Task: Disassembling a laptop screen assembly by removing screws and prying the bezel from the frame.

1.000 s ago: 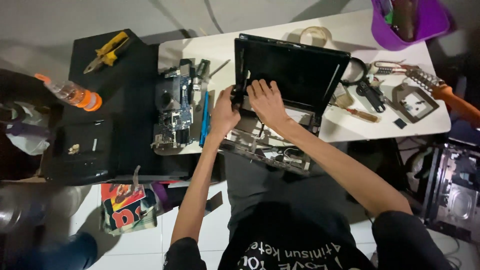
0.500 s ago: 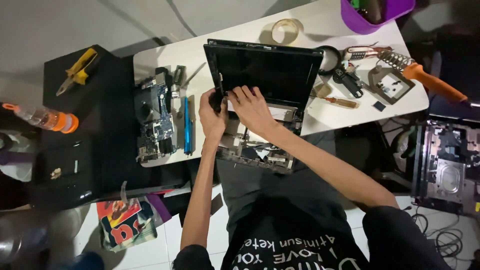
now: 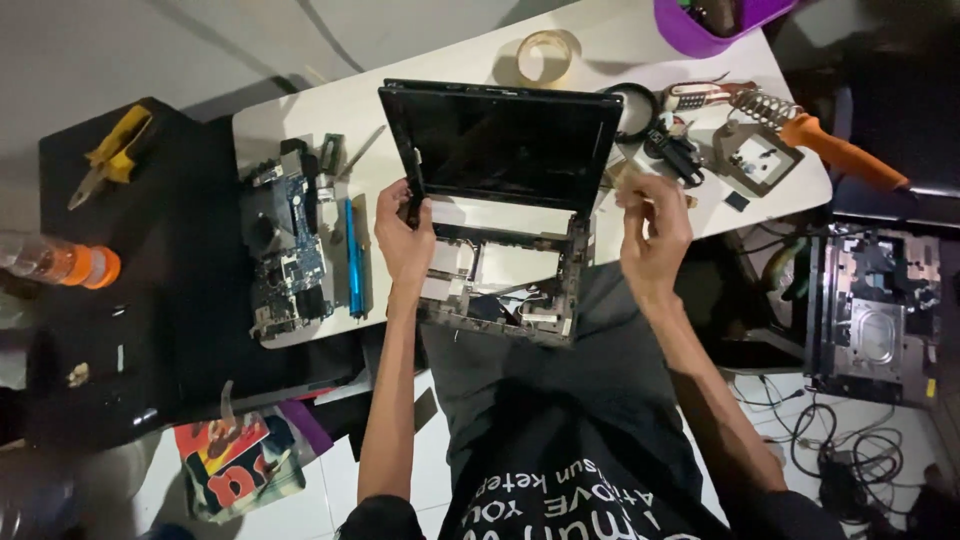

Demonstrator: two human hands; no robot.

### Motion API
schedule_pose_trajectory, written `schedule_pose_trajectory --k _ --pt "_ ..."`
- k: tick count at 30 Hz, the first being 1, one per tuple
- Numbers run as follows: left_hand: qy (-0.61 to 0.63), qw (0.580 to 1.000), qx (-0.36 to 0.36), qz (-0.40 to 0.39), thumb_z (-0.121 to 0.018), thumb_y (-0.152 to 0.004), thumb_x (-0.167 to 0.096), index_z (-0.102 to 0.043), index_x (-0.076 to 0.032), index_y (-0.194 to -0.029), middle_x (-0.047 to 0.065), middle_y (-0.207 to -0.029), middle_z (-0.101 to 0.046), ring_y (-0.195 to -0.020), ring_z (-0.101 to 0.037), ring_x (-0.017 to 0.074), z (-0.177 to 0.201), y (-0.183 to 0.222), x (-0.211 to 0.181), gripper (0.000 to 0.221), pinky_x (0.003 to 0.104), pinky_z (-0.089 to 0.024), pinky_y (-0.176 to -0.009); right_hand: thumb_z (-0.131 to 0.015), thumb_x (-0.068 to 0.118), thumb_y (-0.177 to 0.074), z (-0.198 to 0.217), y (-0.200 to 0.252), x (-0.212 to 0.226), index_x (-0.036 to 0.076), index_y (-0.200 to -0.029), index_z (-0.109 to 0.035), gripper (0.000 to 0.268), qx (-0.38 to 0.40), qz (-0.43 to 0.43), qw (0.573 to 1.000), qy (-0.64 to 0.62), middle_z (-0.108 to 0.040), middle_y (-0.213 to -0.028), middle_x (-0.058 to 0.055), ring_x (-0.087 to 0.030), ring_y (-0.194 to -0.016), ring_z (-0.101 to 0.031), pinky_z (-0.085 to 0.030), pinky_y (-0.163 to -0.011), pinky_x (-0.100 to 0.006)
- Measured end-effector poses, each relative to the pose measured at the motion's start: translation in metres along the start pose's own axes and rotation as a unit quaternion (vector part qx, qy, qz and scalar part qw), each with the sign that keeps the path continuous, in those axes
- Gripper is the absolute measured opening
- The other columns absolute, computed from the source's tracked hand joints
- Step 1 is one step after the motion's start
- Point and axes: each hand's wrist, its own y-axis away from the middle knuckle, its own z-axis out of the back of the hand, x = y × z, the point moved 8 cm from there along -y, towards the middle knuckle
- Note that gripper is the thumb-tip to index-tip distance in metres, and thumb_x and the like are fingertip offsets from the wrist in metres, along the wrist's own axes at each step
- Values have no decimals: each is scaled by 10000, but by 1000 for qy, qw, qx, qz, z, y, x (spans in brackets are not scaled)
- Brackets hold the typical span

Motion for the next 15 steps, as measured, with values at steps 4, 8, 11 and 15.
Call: schedule_pose_trajectory --k 4,8,11,15 --pt "21 1000 14 -2 -693 -981 -67 -566 6 -1315 235 -1146 -625 -1144 -632 438 2 1 -11 365 551 -555 -941 -471 -224 -1008 -10 1 -9 -37 -1326 -643 406 45 -23 999 17 -631 -1103 -207 -430 -993 -695 -610 -852 -495" --pt "9 1000 8 11 -717 -972 -71 -570 0 -1312 216 -1152 -628 -1161 -630 413 1 0 -4 377 524 -558 -956 -510 -203 -1015 -19 7 -10 2 -1394 -653 454 47 -16 998 28 -657 -1114 -215 -433 -1086 -678 -588 -888 -516" --pt "0 1000 3 18 -736 -953 -74 -591 -15 -1282 201 -1123 -645 -1140 -645 401 1 0 -3 364 511 -572 -930 -533 -164 -1035 -19 12 -17 -8 -1340 -658 364 37 -45 998 17 -650 -1103 -207 -423 -1069 -674 -592 -888 -523" --pt "-8 1000 -1 22 -749 -939 -78 -590 -32 -1245 187 -1095 -666 -1109 -666 388 2 0 -2 348 479 -583 -898 -607 -39 -1072 -21 13 -28 -12 -1264 -625 195 49 -94 994 -18 -627 -1123 -198 -456 -1110 -645 -593 -880 -612"
